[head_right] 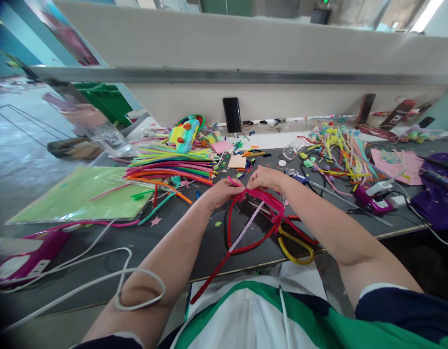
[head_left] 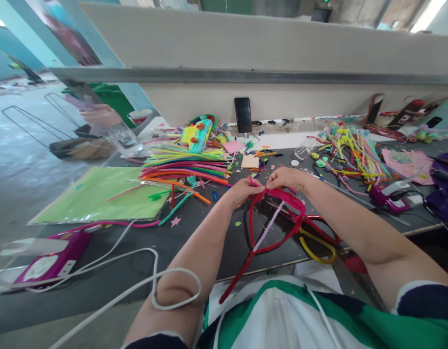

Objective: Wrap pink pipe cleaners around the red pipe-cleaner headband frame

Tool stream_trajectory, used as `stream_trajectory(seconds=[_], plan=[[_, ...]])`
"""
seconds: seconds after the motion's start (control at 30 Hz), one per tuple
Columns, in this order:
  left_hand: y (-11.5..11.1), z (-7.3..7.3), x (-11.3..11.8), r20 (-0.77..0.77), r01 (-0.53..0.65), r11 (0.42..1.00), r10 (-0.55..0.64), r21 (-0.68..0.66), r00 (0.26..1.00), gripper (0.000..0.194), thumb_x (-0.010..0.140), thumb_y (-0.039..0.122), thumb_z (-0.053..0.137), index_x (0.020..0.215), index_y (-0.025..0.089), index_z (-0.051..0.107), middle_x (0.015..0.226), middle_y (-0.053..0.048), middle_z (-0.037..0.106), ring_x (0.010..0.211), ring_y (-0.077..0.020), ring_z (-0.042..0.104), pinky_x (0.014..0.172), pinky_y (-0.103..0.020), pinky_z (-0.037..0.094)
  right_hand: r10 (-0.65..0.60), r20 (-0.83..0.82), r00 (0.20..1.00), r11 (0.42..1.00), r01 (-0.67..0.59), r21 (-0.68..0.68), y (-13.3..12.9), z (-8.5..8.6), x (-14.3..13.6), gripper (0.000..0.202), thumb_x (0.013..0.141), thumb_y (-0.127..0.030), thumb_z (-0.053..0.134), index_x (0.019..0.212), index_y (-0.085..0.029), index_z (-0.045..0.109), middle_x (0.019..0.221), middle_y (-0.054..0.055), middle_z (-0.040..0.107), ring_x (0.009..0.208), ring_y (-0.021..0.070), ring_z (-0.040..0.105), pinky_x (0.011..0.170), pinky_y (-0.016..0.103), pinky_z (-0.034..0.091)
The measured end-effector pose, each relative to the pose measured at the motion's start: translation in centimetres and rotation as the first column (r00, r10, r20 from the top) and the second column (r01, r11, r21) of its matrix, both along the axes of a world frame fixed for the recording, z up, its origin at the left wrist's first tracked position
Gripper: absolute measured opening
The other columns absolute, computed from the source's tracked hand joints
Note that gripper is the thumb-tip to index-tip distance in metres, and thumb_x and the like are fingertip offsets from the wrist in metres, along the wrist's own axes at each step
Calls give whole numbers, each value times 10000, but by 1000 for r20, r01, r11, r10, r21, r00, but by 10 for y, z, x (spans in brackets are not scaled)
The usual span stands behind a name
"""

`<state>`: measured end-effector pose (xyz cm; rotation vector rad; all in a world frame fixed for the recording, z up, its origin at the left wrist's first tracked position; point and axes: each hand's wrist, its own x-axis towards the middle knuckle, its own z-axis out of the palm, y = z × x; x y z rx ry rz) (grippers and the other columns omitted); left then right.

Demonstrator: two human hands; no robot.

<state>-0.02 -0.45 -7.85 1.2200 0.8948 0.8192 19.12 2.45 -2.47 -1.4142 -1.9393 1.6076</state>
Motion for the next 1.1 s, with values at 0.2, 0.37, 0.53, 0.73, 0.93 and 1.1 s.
stream_trajectory(seconds=[0.2,0.37,0.53,0.73,0.93,1.1], plan=[[2,-4,0,0,-30,1000,30,7,1000,297,609,352,773,698,118,613,557,-5,595,489,-94,528,512,-222,399,13,-1,1000,1000,-13,-5,1,0,1,162,573,-257,752,668,-140,692,493,-25,603,448,80,470,470,211,362],[3,-5,0,18,-56,998,57,-26,998,313,582,346,794,699,114,619,560,-2,587,501,-96,533,529,-226,404,21,6,1000,999,-20,-34,2,-2,1,186,579,-274,752,699,-145,692,526,-21,626,463,83,495,478,205,374],[5,-6,0,21,-56,998,56,-26,998,313,575,351,801,696,112,639,551,-5,591,492,-94,523,524,-227,387,27,-21,999,996,-29,-79,1,-6,3,230,589,-298,760,756,-153,697,577,-20,657,477,86,528,485,200,395],[4,-6,0,35,-44,999,45,-23,998,301,573,352,803,677,112,653,561,-10,605,496,-88,520,534,-230,380,19,-82,996,990,-30,-135,-4,-4,1,195,593,-265,762,734,-154,688,586,-8,681,455,98,545,480,212,432],[5,-7,1,61,-47,999,48,-16,997,305,557,349,814,663,109,657,544,-8,599,490,-86,517,528,-228,377,-32,-103,994,987,15,-161,-4,-8,-2,126,592,-208,735,689,-153,675,549,-16,675,412,85,527,446,195,424],[3,-6,2,65,-59,998,61,-39,996,320,530,341,826,668,105,659,577,-27,633,511,-103,552,551,-244,409,-58,-119,991,983,35,-183,0,-16,-1,150,556,-189,739,686,-154,673,544,-14,676,431,97,556,444,189,430]])
